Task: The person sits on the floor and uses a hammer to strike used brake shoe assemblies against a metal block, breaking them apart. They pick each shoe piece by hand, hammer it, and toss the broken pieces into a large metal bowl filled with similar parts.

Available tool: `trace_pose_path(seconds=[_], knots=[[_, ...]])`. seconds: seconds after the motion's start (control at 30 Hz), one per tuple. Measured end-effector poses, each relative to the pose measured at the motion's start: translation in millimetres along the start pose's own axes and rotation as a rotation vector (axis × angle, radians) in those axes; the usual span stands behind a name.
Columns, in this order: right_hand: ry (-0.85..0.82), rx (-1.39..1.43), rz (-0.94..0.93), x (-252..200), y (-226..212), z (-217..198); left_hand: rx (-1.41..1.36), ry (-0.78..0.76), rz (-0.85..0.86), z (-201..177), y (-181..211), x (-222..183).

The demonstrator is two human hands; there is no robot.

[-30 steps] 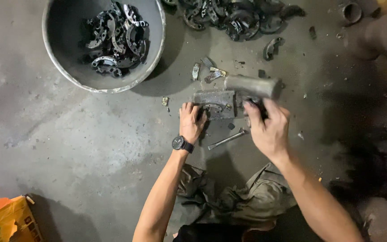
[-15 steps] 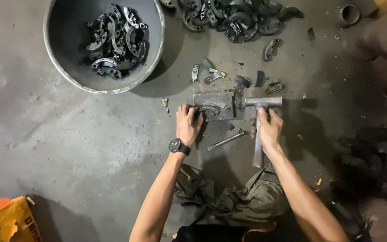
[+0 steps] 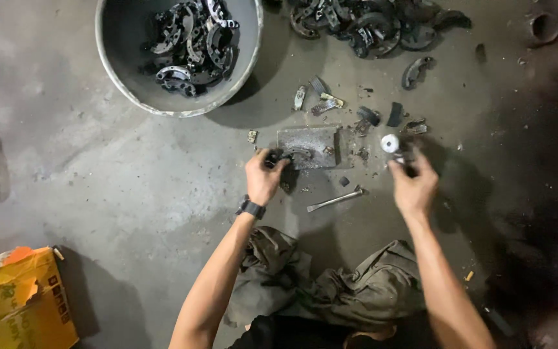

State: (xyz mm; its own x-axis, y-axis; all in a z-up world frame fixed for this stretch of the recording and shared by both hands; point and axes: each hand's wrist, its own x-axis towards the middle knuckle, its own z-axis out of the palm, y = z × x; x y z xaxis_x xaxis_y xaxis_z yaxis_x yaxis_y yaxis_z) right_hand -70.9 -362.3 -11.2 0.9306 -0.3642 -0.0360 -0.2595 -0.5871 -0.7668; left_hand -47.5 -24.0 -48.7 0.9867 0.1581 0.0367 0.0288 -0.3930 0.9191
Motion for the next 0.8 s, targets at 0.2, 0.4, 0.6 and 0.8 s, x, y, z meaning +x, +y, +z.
trace_pose_path(seconds=[0.2,0.4,0.6,0.8], knots=[[0.224,-0.486,-0.190,8,83,-45,-0.272,-0.047,0.001,-13,35,-5],[-0.122,0.025,0.327,-15,-31,-28,-0.209,-0.020,0.256,-1,94,-24],[-0.586,0.652,0.296,-34,-46,14,-0.003,-0.548,0.660,26,117,-48],[-0.247,0.007,0.200,-6,13,13,0.571,-0.695,0.367,61,73,-72]])
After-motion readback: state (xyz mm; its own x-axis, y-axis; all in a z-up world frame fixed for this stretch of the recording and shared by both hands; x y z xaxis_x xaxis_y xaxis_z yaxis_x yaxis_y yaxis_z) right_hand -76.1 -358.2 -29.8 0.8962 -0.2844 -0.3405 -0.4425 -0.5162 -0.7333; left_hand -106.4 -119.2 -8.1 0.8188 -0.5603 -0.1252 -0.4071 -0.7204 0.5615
